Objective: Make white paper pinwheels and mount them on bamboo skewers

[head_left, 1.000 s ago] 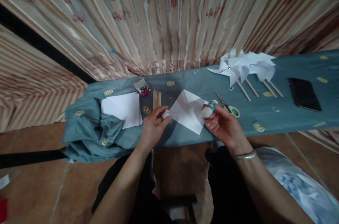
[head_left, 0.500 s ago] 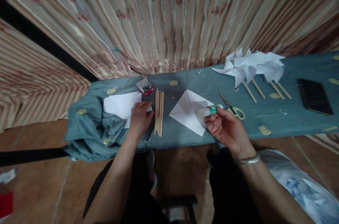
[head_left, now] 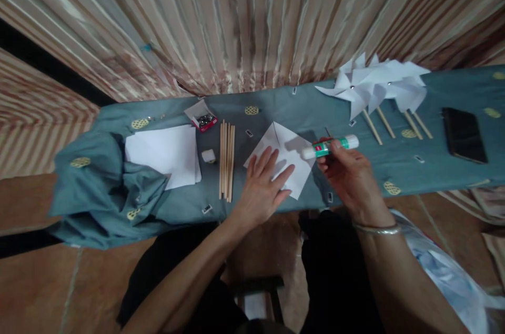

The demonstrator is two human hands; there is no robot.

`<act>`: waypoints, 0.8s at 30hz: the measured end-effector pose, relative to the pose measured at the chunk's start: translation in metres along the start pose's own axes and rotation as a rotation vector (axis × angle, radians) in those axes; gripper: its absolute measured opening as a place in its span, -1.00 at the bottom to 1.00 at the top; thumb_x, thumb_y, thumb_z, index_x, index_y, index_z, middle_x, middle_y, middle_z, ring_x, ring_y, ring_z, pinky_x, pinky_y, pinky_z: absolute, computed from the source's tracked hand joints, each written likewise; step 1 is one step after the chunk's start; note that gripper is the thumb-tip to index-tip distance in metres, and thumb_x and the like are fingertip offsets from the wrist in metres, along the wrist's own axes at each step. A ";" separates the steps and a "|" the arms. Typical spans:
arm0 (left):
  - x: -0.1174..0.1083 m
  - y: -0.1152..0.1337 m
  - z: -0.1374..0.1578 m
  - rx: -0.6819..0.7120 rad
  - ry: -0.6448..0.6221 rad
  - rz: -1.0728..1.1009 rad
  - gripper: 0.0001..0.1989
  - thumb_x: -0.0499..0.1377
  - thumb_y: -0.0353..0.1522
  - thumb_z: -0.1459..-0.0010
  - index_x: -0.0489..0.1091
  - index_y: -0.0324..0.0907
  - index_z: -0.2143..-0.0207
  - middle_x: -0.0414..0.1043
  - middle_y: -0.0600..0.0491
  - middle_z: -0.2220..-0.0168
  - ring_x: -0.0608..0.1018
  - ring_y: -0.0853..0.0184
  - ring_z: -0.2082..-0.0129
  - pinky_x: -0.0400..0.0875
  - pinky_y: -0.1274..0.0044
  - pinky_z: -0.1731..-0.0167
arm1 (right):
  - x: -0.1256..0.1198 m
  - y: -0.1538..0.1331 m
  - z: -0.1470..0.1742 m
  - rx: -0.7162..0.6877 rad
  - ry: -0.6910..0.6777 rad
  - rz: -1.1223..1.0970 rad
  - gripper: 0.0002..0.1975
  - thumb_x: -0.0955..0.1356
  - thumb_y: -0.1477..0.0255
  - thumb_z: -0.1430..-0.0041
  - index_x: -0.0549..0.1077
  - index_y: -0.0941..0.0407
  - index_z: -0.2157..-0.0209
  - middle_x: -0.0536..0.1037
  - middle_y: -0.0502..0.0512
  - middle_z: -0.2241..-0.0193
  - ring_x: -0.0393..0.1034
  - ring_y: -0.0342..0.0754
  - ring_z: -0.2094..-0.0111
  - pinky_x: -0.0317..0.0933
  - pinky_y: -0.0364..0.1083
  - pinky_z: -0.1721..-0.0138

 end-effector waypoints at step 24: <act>0.011 -0.001 -0.002 -0.095 -0.084 0.079 -0.50 0.20 -0.18 -0.16 0.31 -0.08 -0.14 -0.15 -0.18 -0.38 -0.09 -0.18 -0.37 -0.02 -0.11 -0.21 | 0.012 0.027 -0.019 -0.378 -0.088 0.725 -0.66 0.40 0.17 -0.14 0.42 0.08 0.13 0.59 0.11 0.27 0.52 0.00 0.29 0.41 0.07 0.18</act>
Point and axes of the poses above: each hand's wrist, its own z-axis away from the middle knuckle, its own x-axis out of the palm, y = z × x, the point moved 3 cm from there along -z, towards the middle knuckle
